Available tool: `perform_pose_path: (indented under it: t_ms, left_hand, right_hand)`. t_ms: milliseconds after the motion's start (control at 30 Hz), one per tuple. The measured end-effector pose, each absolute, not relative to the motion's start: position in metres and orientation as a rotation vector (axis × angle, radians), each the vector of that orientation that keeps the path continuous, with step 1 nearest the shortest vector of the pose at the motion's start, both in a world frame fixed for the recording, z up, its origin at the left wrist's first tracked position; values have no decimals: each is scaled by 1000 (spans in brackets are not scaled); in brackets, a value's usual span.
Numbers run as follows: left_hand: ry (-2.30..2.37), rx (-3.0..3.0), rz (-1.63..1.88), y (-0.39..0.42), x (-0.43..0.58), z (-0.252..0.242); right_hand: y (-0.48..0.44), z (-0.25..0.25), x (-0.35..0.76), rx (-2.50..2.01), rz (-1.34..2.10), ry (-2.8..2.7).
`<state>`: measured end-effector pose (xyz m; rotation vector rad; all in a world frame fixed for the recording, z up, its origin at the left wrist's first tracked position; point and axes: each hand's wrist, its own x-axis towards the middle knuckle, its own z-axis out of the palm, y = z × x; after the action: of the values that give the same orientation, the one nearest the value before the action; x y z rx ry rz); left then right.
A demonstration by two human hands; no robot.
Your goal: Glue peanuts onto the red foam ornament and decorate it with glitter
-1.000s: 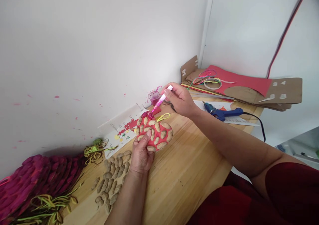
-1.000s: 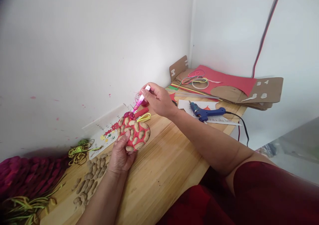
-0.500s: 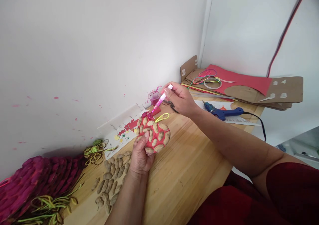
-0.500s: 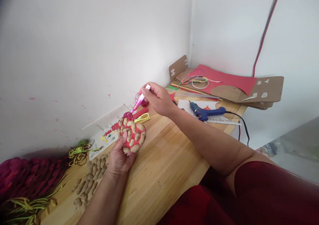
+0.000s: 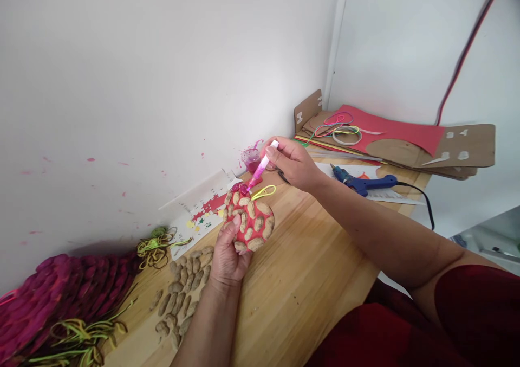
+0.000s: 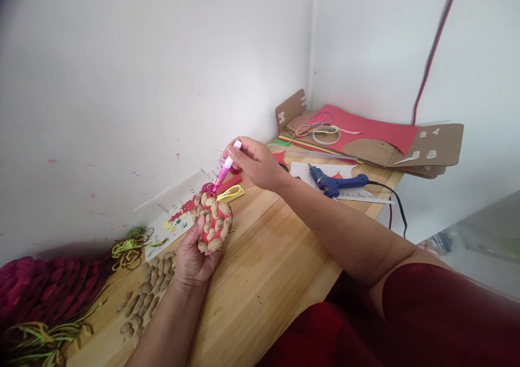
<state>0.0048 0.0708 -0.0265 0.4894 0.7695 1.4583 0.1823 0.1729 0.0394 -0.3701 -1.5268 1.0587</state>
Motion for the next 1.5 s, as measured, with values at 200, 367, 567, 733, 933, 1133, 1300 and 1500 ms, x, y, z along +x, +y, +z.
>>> perform_pose_path:
  t_ms: [200,367,567,733,933,1133,1300,1500]
  left_hand:
    - [774,499,1435,70,4,-27]
    - [767,489,1425,70,5,-26]
    - [715,492,1433,70,3,-30]
    - [684,465,1415,70,1,-29]
    - [709,398,1417,68,2,-23]
    - [719,345,1429,69,4,-21]
    - [704,384,1425,69,3,-22]
    - [713,402,1407,70,5,-20]
  right_hand:
    - [173,40,182,-370,1017,-1472]
    - [172,40,183,-348,1044,-1510]
    - [174,39,182,-383,1042,-1455]
    - [174,39,181,-362,1050,-1451]
    - [171,39,181,-362,1026,-1455]
    - [171,39,181,-384,983,-1468]
    - [170,40,181,-364,998,-1466]
    - [168,39,180,-422,931,-1504]
